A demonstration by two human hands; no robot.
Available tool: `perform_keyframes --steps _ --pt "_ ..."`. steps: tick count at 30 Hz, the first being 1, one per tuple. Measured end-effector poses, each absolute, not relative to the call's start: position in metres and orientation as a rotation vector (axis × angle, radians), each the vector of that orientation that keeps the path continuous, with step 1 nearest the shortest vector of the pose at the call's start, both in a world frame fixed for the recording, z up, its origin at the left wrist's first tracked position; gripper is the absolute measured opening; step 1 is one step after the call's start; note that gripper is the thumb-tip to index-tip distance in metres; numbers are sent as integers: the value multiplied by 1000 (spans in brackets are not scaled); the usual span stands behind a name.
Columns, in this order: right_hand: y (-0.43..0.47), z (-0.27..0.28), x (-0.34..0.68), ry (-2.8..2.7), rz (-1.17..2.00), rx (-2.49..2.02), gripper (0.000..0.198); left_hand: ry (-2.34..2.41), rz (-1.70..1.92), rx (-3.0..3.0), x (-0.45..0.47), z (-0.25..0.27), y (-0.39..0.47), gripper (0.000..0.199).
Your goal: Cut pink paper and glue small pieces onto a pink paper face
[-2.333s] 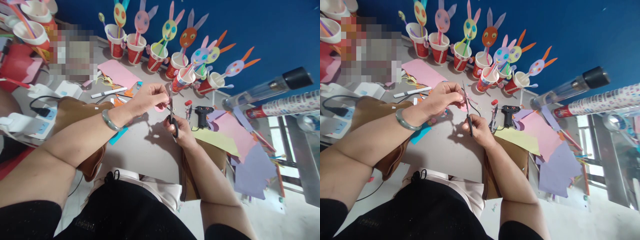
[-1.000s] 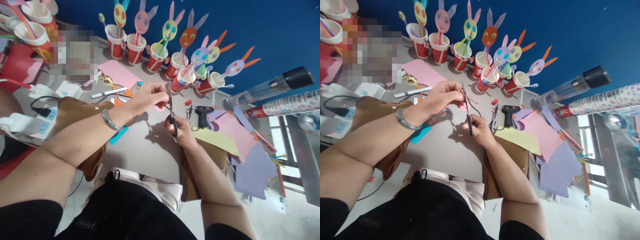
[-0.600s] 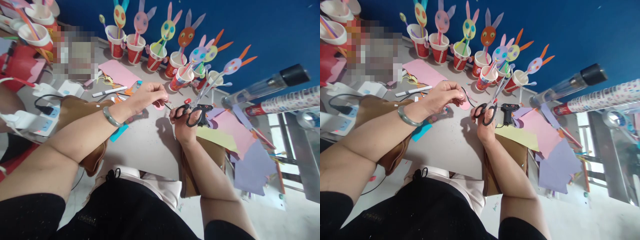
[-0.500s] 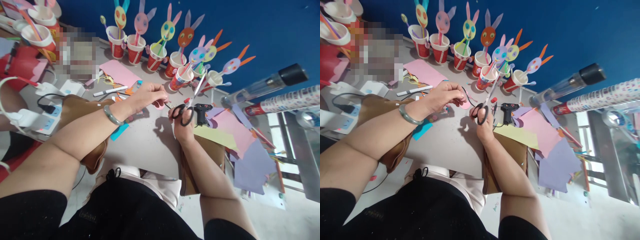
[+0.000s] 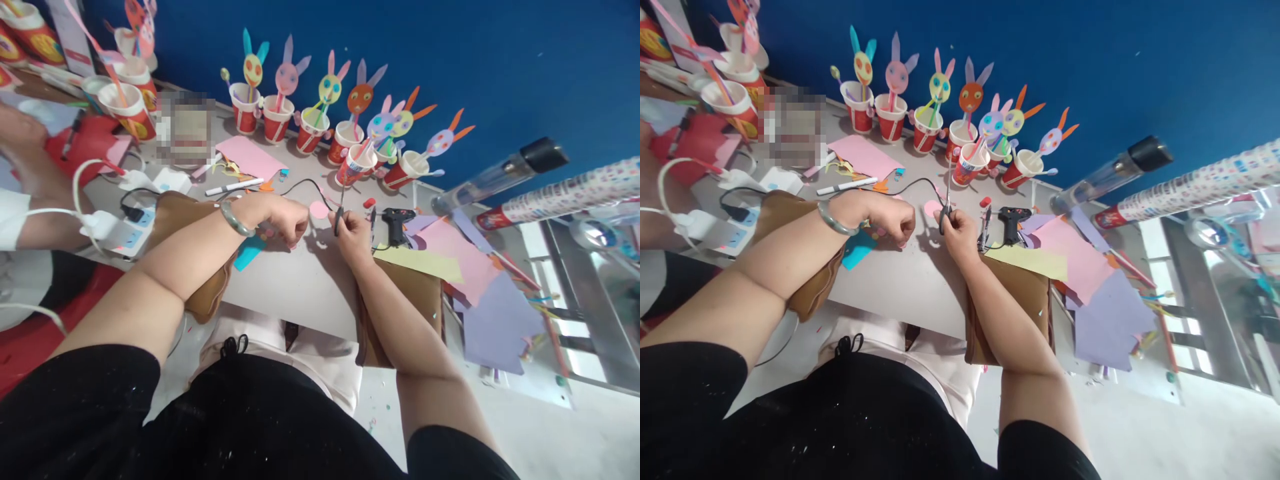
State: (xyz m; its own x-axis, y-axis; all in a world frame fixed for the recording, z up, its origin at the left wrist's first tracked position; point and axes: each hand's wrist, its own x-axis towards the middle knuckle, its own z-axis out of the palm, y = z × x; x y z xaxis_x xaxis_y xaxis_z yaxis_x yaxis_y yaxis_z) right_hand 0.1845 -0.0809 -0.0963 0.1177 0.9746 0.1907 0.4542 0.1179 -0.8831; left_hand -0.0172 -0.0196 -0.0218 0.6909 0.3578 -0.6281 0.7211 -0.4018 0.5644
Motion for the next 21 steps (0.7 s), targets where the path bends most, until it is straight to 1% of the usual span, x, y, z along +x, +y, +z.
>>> perform_keyframes --steps 2,4,8,10,12,15,21 --pt "-79 -96 184 -1556 675 -1599 58 835 -564 2061 -17 -22 -20 16" --pt "-79 -92 185 -1710 540 -1763 52 854 -590 2083 -17 -22 -20 17" --pt "-85 -72 198 -2082 28 -2095 30 870 -586 2111 -17 -20 -20 13" --pt "-89 -61 207 -2123 -140 -2243 29 880 -554 2132 -17 -21 -21 9" --pt "-93 -52 215 -2142 -167 -2370 35 896 -513 2154 -18 -23 -22 5" --pt "-98 -47 224 -2135 -160 -2502 38 885 -456 2172 -19 -25 -22 5" --pt "-99 -44 231 -2108 -93 -2626 35 933 -452 2147 -20 -22 -24 7"
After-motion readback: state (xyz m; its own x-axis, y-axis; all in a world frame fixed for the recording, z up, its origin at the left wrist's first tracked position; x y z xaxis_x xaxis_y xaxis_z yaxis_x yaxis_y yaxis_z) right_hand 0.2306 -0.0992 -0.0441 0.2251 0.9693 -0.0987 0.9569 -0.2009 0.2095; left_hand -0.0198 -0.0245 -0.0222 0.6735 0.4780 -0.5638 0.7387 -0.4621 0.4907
